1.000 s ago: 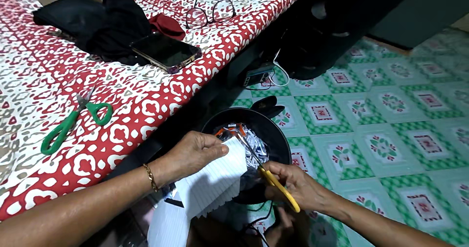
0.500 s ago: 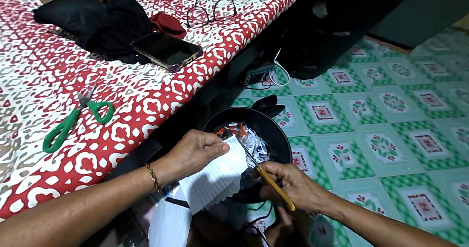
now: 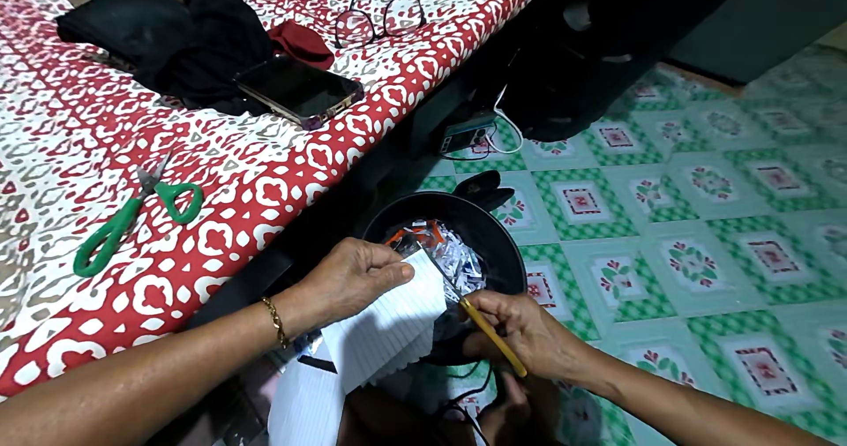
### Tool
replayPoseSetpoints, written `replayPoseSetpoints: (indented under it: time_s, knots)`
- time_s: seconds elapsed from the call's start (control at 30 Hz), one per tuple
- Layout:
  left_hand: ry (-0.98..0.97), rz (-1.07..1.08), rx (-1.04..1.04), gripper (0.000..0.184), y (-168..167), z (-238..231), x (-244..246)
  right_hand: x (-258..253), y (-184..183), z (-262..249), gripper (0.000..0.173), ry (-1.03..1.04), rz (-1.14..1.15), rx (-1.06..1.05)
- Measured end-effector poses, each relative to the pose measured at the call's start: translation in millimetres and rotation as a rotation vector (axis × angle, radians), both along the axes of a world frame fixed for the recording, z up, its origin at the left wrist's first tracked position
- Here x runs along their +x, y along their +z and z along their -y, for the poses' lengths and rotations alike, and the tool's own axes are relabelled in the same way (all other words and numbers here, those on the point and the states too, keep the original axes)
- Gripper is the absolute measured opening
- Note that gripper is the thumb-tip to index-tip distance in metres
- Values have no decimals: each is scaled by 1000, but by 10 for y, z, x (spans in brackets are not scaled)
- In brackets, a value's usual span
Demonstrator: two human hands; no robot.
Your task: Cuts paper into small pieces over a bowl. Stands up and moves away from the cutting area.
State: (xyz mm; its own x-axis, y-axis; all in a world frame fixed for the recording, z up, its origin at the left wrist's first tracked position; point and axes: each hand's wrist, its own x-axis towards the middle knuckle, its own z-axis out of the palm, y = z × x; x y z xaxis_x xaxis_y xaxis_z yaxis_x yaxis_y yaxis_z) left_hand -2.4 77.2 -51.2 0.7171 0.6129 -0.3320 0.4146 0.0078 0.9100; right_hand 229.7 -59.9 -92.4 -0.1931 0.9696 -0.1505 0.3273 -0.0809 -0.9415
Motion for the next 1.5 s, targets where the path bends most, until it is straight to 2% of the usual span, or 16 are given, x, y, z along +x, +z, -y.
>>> replayPoseSetpoints:
  time_s: [0.23,0.37,0.63,0.9,1.5]
  knots:
    - [-2,13,-7,23,-6,-2,-3,-18,-32,12,17,-41,-88,25]
    - [12,8,-11,22,0,-1,1,13,-1,3,12,-61,-170,-57]
    - [145,54,63,18,-2,-17,5,141,34,20,32,71,-51,-113]
    - [83,62,143,16,-27,-1,-6,36,49,-37,28,54,-48,-86]
    - [73,56,68,21,-18,-15,-2,54,-16,-25,33,49,-63,-32]
